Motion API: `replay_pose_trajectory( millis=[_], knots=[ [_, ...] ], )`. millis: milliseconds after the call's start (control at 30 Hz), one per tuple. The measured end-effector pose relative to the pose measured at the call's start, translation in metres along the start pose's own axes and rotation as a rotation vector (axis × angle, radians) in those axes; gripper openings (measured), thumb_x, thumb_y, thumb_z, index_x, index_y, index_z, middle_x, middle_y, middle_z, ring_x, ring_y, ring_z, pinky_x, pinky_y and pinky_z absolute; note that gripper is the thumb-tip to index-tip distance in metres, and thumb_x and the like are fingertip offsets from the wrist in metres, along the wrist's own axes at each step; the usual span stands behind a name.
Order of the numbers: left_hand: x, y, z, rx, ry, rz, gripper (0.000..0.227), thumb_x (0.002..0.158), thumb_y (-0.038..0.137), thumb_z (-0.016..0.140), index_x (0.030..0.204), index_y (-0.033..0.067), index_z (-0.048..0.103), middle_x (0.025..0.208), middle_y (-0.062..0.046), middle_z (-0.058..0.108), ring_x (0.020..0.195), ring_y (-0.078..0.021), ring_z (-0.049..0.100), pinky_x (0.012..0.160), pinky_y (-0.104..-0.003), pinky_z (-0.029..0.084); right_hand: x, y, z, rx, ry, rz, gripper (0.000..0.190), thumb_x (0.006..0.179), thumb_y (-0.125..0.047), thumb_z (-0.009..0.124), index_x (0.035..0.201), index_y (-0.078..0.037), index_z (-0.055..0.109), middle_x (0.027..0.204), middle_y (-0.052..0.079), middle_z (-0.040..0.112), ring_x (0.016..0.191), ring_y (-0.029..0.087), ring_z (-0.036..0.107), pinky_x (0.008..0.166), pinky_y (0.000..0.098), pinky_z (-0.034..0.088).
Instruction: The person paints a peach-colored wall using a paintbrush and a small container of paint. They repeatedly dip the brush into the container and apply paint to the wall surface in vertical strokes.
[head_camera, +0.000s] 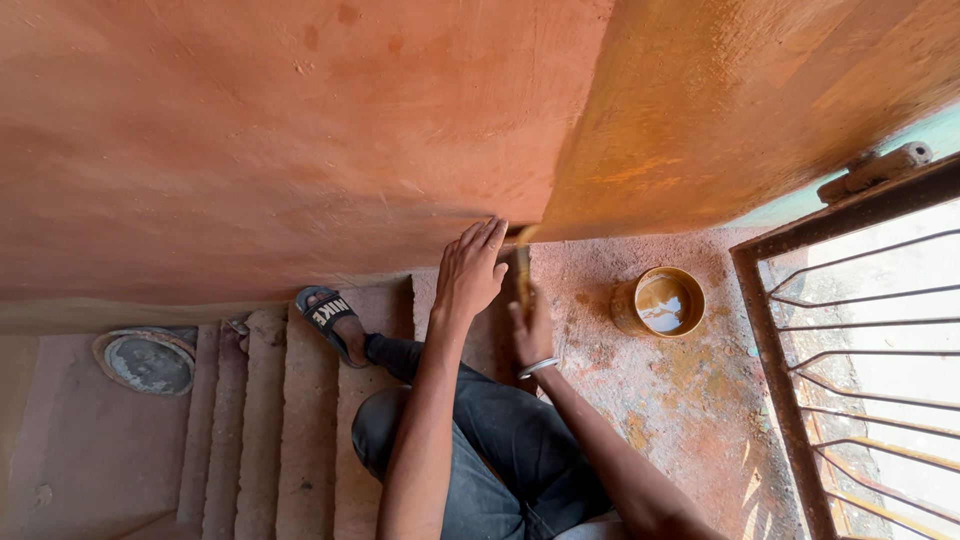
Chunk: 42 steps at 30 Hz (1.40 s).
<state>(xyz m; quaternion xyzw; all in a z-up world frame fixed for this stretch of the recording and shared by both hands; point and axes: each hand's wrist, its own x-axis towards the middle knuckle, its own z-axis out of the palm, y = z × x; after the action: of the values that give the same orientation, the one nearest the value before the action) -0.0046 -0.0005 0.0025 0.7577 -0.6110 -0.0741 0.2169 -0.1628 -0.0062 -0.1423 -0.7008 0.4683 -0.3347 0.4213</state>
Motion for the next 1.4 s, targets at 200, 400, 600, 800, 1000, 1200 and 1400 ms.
replay_pose_trajectory(
  millis=[200, 400, 600, 800, 1000, 1200, 1400],
  knots=[
    [0.004, -0.002, 0.001, 0.032, -0.009, 0.003, 0.074, 0.083, 0.016, 0.076, 0.15, 0.0052, 0.046, 0.154, -0.01, 0.049, 0.138, -0.0306, 0.046, 0.11, -0.049, 0.038, -0.005, -0.001, 0.012, 0.112, -0.105, 0.076, 0.054, 0.1, -0.019, 0.061, 0.149, -0.007, 0.042, 0.128, 0.021, 0.063, 0.112, 0.033, 0.064, 0.097, 0.0437, 0.052],
    [0.003, 0.002, 0.002, -0.002, -0.005, 0.008, 0.072, 0.084, 0.015, 0.076, 0.15, 0.0053, 0.048, 0.154, -0.01, 0.051, 0.14, -0.0308, 0.047, 0.11, -0.047, 0.041, 0.025, 0.07, -0.027, 0.14, 0.495, -0.052, 0.056, 0.109, -0.007, 0.059, 0.157, 0.0, 0.031, 0.151, 0.03, 0.046, 0.131, 0.039, 0.052, 0.108, 0.05, 0.042],
    [0.005, 0.002, -0.002, 0.018, -0.005, 0.021, 0.073, 0.082, 0.016, 0.076, 0.148, 0.0044, 0.048, 0.153, -0.012, 0.05, 0.14, -0.0317, 0.046, 0.111, -0.047, 0.04, 0.028, 0.036, -0.023, 0.214, 0.19, 0.342, 0.056, 0.102, -0.014, 0.057, 0.154, -0.008, 0.037, 0.136, 0.025, 0.058, 0.114, 0.036, 0.061, 0.1, 0.0469, 0.051],
    [0.007, 0.001, -0.002, 0.016, 0.007, 0.026, 0.073, 0.083, 0.017, 0.076, 0.15, 0.0059, 0.047, 0.154, -0.011, 0.05, 0.141, -0.0306, 0.046, 0.112, -0.047, 0.039, 0.002, -0.02, -0.012, 0.01, -0.218, -0.334, 0.052, 0.098, -0.01, 0.062, 0.147, -0.002, 0.046, 0.133, 0.027, 0.059, 0.12, 0.037, 0.058, 0.102, 0.0485, 0.048],
    [0.004, -0.001, -0.004, -0.023, 0.007, 0.003, 0.074, 0.083, 0.016, 0.076, 0.15, 0.0065, 0.047, 0.154, -0.01, 0.051, 0.141, -0.0303, 0.045, 0.111, -0.047, 0.039, 0.02, 0.031, -0.016, 0.119, 0.079, 0.242, 0.054, 0.099, -0.015, 0.058, 0.151, -0.007, 0.042, 0.133, 0.023, 0.061, 0.116, 0.034, 0.062, 0.102, 0.042, 0.05],
    [0.001, 0.001, 0.001, -0.001, 0.029, 0.016, 0.072, 0.084, 0.015, 0.075, 0.15, 0.0062, 0.047, 0.153, -0.01, 0.052, 0.141, -0.0295, 0.046, 0.111, -0.047, 0.039, 0.022, 0.07, -0.026, 0.199, 0.553, -0.003, 0.067, 0.107, 0.0, 0.059, 0.16, 0.005, 0.019, 0.157, 0.035, 0.032, 0.139, 0.043, 0.039, 0.113, 0.0515, 0.03],
    [-0.001, 0.0, -0.001, -0.015, 0.026, 0.019, 0.072, 0.084, 0.015, 0.076, 0.149, 0.0062, 0.048, 0.152, -0.011, 0.053, 0.141, -0.0303, 0.047, 0.111, -0.047, 0.04, -0.002, -0.002, -0.017, 0.041, -0.112, 0.126, 0.052, 0.1, -0.013, 0.059, 0.149, -0.008, 0.045, 0.128, 0.027, 0.063, 0.113, 0.038, 0.064, 0.098, 0.0462, 0.053]
  ],
)
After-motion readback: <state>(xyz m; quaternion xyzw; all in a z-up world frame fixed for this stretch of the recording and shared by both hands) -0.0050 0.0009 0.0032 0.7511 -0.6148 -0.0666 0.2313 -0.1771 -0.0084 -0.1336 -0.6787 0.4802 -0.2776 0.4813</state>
